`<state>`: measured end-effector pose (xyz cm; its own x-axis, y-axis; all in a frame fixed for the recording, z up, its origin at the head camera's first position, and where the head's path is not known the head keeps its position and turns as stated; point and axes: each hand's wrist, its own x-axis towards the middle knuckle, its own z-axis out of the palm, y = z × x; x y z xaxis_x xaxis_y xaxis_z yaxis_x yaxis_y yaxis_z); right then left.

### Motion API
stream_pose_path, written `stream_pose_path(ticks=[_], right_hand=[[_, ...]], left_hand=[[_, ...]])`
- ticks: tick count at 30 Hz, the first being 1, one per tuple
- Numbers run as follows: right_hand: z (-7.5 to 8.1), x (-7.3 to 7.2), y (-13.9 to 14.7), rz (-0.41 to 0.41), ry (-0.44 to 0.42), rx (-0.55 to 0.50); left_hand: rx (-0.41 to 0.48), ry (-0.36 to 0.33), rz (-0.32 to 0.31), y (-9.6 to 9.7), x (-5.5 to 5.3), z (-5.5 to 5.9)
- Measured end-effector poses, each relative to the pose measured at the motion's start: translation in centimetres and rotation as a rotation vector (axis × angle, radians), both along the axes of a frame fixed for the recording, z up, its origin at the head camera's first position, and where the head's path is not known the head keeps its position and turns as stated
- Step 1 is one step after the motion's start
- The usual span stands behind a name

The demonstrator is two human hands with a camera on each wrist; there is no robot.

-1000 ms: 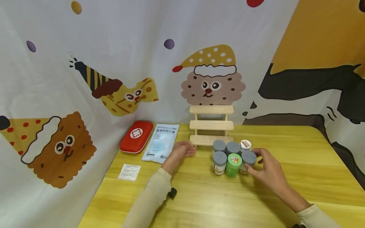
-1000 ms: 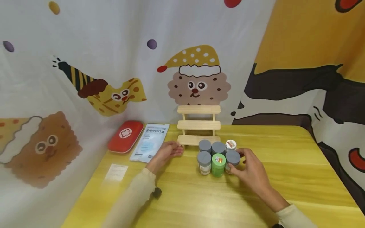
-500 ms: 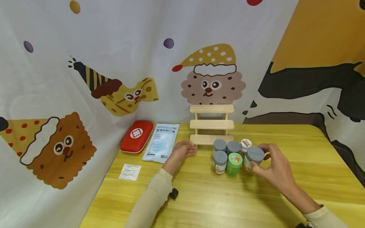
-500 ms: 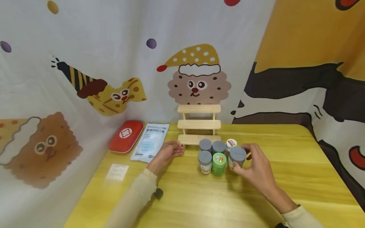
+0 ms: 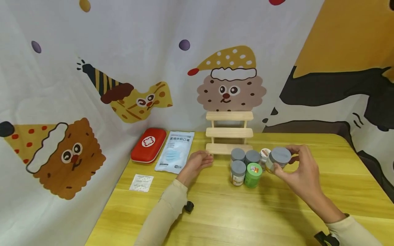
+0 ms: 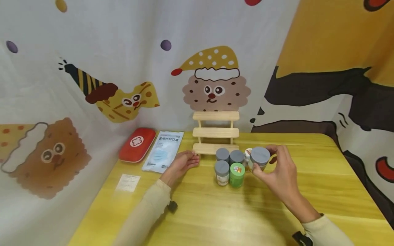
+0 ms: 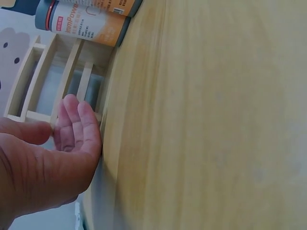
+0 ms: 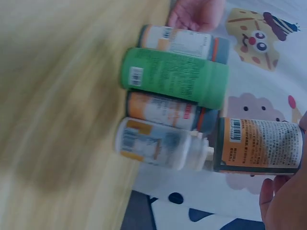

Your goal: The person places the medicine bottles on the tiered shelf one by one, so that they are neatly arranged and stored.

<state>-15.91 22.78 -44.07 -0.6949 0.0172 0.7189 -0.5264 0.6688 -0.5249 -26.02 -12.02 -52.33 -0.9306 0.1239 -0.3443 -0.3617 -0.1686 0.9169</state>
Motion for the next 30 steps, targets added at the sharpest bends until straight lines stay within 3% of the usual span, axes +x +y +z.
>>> stream_pose_path(ticks=[5,14,30], right_hand=[[0.8,-1.2,-1.7,-0.004,0.065,-0.114],[2.8,-4.8,-3.7,0.004,0.074,-0.252],[5.7,-9.1,-6.0,0.079,0.036,-0.174]], left_hand=[[0.005,-0.007,0.005,-0.5,0.1,-0.4],[0.025,-0.013,-0.03,-0.3,-0.1,-0.5],[0.084,-0.047,-0.041,-0.3,-0.4,-0.3]])
